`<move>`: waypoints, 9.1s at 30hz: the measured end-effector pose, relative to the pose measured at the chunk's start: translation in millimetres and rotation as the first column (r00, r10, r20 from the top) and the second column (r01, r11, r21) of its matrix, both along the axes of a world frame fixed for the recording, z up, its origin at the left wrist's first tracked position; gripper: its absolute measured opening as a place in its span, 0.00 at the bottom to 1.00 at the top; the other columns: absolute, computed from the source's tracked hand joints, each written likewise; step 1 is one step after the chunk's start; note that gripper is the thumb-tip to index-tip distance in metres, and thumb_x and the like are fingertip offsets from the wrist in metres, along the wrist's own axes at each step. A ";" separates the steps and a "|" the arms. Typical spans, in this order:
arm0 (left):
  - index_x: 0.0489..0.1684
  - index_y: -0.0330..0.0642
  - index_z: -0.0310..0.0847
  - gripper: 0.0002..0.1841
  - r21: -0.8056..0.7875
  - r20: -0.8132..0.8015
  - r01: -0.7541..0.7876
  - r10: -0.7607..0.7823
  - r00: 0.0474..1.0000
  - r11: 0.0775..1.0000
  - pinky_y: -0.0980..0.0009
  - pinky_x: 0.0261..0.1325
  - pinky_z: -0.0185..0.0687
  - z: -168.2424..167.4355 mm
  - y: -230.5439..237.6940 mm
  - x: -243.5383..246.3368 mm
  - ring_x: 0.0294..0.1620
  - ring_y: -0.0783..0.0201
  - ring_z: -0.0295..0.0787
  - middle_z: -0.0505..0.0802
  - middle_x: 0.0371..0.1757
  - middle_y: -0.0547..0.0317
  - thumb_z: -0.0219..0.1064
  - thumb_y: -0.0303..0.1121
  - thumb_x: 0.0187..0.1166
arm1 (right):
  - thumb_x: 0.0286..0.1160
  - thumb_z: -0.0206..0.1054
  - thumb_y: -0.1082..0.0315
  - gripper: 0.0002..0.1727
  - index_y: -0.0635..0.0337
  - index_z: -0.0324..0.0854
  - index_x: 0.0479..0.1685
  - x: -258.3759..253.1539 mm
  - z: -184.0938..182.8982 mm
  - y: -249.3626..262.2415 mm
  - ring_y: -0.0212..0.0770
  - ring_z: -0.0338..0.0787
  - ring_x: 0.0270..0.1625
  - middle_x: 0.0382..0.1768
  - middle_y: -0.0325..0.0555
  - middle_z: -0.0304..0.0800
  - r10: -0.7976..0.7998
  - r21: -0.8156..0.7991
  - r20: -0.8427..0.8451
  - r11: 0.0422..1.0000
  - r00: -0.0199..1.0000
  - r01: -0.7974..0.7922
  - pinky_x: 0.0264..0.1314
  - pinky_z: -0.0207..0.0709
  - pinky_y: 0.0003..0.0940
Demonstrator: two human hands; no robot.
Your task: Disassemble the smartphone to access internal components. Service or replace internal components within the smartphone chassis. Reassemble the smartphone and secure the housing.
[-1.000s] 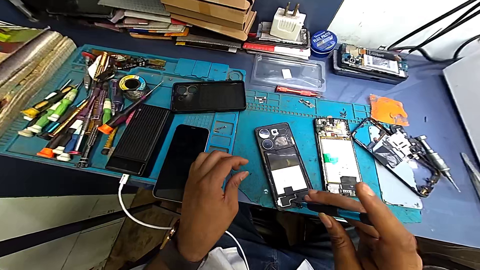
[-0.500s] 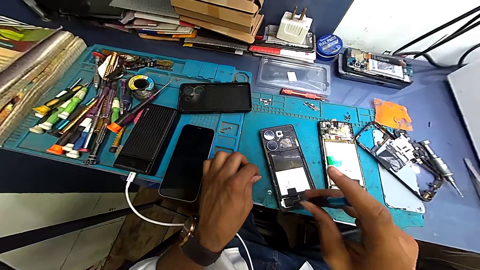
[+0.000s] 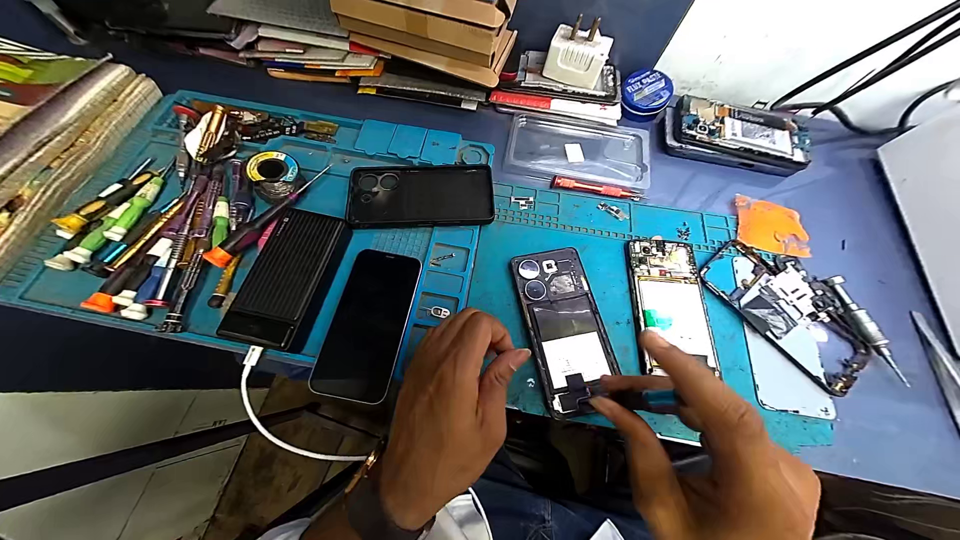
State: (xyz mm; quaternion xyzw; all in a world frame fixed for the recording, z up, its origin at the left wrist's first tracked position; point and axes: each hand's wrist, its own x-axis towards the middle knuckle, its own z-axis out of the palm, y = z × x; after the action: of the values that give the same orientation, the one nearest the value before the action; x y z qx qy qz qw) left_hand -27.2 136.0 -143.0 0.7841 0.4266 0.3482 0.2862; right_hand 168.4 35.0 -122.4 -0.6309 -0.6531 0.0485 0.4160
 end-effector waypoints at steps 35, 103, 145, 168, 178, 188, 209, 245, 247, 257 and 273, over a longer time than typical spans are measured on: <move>0.44 0.36 0.77 0.10 -0.479 0.792 0.677 -0.057 0.607 0.558 0.78 0.32 0.81 2.0 -34.2 33.8 0.27 0.73 0.81 0.85 0.33 0.59 0.56 0.34 0.91 | 0.74 0.75 0.73 0.47 0.33 0.53 0.91 -2.8 1.3 -28.5 0.46 0.97 0.52 0.57 0.37 0.94 0.111 0.320 -0.566 0.943 0.817 0.093 0.55 0.95 0.40; 0.58 0.52 0.91 0.15 0.157 -0.255 0.304 -0.259 0.932 0.940 0.51 0.92 0.60 -16.4 -28.1 36.6 0.87 0.57 0.70 0.88 0.72 0.61 0.62 0.44 0.86 | 0.77 0.73 0.57 0.33 0.48 0.71 0.83 31.3 0.5 -8.9 0.36 0.92 0.51 0.56 0.43 0.92 -0.124 0.032 0.048 0.992 0.991 0.123 0.50 0.88 0.36; 0.45 0.49 0.95 0.08 0.025 0.380 0.285 -0.273 0.884 0.958 0.60 0.78 0.79 -3.3 -40.2 42.7 0.60 0.70 0.90 0.96 0.47 0.69 0.74 0.39 0.78 | 0.75 0.69 0.79 0.41 0.58 0.48 0.85 -4.0 7.3 -26.2 0.42 0.98 0.42 0.44 0.42 0.96 -0.087 0.149 -0.618 0.963 0.781 0.225 0.44 0.96 0.32; 0.42 0.34 0.85 0.09 -0.471 0.804 0.568 0.063 0.591 0.675 0.75 0.41 0.89 5.5 -38.5 38.2 0.34 0.70 0.89 0.91 0.34 0.58 0.61 0.29 0.87 | 0.80 0.68 0.74 0.39 0.39 0.58 0.89 -14.2 8.9 -28.2 0.46 0.96 0.60 0.67 0.39 0.91 0.198 0.364 -0.607 0.930 0.769 0.048 0.66 0.91 0.38; 0.40 0.34 0.85 0.09 -0.513 0.809 0.591 0.121 0.575 0.622 0.77 0.38 0.87 8.1 -40.8 37.5 0.32 0.73 0.88 0.92 0.34 0.59 0.61 0.27 0.87 | 0.78 0.69 0.76 0.38 0.38 0.61 0.85 -15.7 12.7 -23.1 0.47 0.96 0.60 0.63 0.39 0.94 0.210 0.334 -0.530 0.942 0.822 -0.025 0.66 0.91 0.40; 0.41 0.34 0.85 0.08 -0.518 0.812 0.604 0.124 0.571 0.606 0.78 0.37 0.86 4.1 -40.4 39.9 0.31 0.73 0.87 0.91 0.32 0.60 0.61 0.27 0.87 | 0.81 0.63 0.79 0.30 0.44 0.69 0.81 -12.2 12.1 -25.8 0.47 0.93 0.66 0.67 0.41 0.91 0.263 0.307 -0.474 0.944 0.841 -0.122 0.72 0.88 0.41; 0.82 0.41 0.75 0.32 0.204 -0.415 0.243 -0.141 0.899 0.948 0.51 0.93 0.53 -19.3 -29.6 55.8 0.93 0.54 0.59 0.74 0.88 0.57 0.52 0.55 0.88 | 0.77 0.64 0.81 0.40 0.61 0.52 0.90 35.6 6.0 87.7 0.51 0.93 0.63 0.66 0.53 0.88 0.123 0.111 -0.193 0.989 0.973 -0.103 0.64 0.92 0.46; 0.51 0.51 0.93 0.09 0.044 0.257 0.067 -0.076 0.963 0.997 0.70 0.59 0.86 1.6 -7.0 39.4 0.57 0.72 0.88 0.94 0.53 0.72 0.73 0.39 0.78 | 0.73 0.70 0.74 0.45 0.43 0.53 0.92 41.6 21.7 42.5 0.43 0.97 0.43 0.48 0.46 0.94 0.069 0.056 -0.677 0.998 0.733 -0.042 0.43 0.95 0.36; 0.46 0.51 0.94 0.07 0.021 0.298 0.088 -0.090 0.950 0.996 0.72 0.56 0.86 4.3 -8.2 41.5 0.54 0.73 0.88 0.94 0.50 0.73 0.74 0.38 0.77 | 0.72 0.71 0.73 0.45 0.44 0.53 0.92 37.6 21.9 37.9 0.44 0.97 0.43 0.48 0.48 0.94 0.066 0.045 -0.694 0.998 0.717 -0.048 0.43 0.95 0.36; 0.36 0.50 0.93 0.04 0.038 0.329 0.082 -0.090 0.940 0.996 0.72 0.56 0.86 6.0 -15.8 44.3 0.51 0.74 0.89 0.95 0.42 0.74 0.73 0.36 0.78 | 0.71 0.73 0.75 0.48 0.52 0.50 0.92 25.6 26.1 25.7 0.44 0.97 0.45 0.48 0.46 0.94 0.128 0.166 -0.579 0.985 0.806 -0.037 0.46 0.94 0.34; 0.35 0.50 0.91 0.04 0.013 0.309 0.116 -0.115 0.944 0.993 0.73 0.55 0.87 0.1 -15.4 36.0 0.51 0.73 0.89 0.94 0.41 0.74 0.74 0.36 0.77 | 0.76 0.70 0.76 0.44 0.41 0.53 0.91 19.7 27.6 15.8 0.55 0.96 0.55 0.56 0.48 0.94 0.293 0.198 -0.406 0.953 0.865 -0.230 0.58 0.94 0.45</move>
State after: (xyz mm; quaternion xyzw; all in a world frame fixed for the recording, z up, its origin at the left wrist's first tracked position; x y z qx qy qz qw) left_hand 8.8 120.6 -142.8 0.7430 0.3307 0.4481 0.3713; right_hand 188.1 50.8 -94.8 -0.4785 -0.6260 0.1958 0.5837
